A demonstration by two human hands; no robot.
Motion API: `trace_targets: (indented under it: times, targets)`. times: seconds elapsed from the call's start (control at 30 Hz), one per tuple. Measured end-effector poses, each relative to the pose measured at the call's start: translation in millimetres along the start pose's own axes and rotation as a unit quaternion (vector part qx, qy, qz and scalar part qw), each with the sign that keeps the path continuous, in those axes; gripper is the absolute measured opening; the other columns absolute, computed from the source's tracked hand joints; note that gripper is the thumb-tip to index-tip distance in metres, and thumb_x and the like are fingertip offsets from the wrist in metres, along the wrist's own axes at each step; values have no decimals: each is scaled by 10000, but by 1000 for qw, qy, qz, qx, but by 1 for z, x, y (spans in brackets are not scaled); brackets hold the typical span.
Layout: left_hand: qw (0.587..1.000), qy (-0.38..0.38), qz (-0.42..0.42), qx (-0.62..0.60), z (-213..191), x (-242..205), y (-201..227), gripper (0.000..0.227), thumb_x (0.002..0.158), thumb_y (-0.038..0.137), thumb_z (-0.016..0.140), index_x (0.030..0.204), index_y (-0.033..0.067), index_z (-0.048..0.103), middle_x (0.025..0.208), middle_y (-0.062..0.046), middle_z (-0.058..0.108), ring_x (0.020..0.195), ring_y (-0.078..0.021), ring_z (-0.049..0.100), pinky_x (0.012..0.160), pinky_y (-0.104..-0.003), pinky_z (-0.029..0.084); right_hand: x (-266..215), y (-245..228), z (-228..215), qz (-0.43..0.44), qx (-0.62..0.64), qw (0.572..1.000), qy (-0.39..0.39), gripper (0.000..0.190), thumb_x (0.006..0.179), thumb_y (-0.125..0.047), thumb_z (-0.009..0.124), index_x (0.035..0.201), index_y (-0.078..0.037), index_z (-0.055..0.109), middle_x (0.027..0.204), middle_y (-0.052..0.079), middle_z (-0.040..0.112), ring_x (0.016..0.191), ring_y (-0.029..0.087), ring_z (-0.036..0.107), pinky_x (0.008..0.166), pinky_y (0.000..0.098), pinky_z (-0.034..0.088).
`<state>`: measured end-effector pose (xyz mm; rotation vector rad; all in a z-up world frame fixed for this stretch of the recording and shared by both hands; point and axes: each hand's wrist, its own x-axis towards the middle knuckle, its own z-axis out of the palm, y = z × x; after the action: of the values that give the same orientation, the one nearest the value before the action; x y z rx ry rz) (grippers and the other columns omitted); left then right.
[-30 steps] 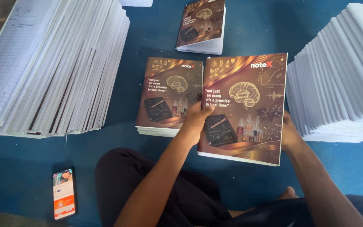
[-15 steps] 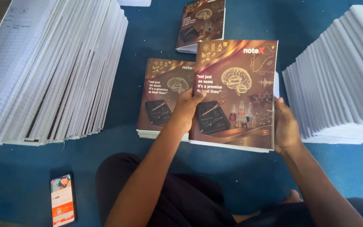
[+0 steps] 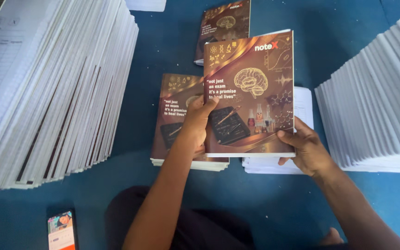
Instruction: The person assembles notebooks by inserting stacks of lined paper into printed covers. They repeatedly pick up a cover, open it, place a paper stack inside, close the cover, and set the finished notebook aside.
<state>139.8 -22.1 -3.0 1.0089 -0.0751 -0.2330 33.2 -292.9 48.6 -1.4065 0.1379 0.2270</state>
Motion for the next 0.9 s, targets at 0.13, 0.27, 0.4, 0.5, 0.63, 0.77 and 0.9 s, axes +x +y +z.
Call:
trace_targets:
  times: [0.13,0.27,0.4,0.5,0.63,0.77,0.9]
  targets:
    - [999,30,-4,-37,-9,9,6,464,992,380,636,1253,-3,659,1181,-93,708,1040,-162,673,955,-337,518,29,-13,-3,-7,-7,1000,-4,482,946,-127,622,1420,-86,548,1082,127,676,749,227,699,482,362,560]
    - [990,114,-66,51,-17,10,0,640,936,523,585,1346,32,563,1223,-168,684,1067,-254,707,935,-442,582,82,-37,-3,3,-2,1000,21,416,964,-106,576,1379,-104,557,1082,106,672,802,214,704,514,351,559]
    - [980,107,-99,133,-31,15,-4,763,923,636,501,1370,18,526,1242,-197,691,1108,-323,714,915,-466,582,146,-59,-1,-31,2,1000,4,356,995,-95,552,1350,-95,575,1118,119,681,836,228,695,551,346,557]
    - [977,105,-136,129,-40,21,-6,788,922,665,468,1342,5,560,1233,-229,695,1113,-358,715,905,-456,598,192,-71,-1,-42,-5,999,-7,354,1019,-104,565,1372,-103,587,1123,113,670,869,208,687,562,334,550]
    - [967,84,-174,165,-47,23,-9,750,923,605,541,1342,-17,553,1247,-241,679,1143,-365,711,930,-440,605,251,-73,2,-18,-32,999,25,352,1017,-133,591,1369,-139,592,1131,71,673,895,186,699,597,347,582]
    - [963,83,-196,168,-45,28,-7,706,942,548,533,1323,-44,585,1245,-236,691,1144,-344,718,929,-418,607,305,-63,1,-12,-41,999,25,374,1010,-143,601,1383,-163,599,1137,60,701,929,190,716,637,368,605]
    - [959,74,-213,175,-43,30,2,632,945,473,534,1324,-30,579,1246,-228,688,1150,-334,711,935,-413,601,350,-44,-1,11,-34,999,38,390,995,-134,611,1383,-164,602,1126,35,708,956,190,731,684,405,644]
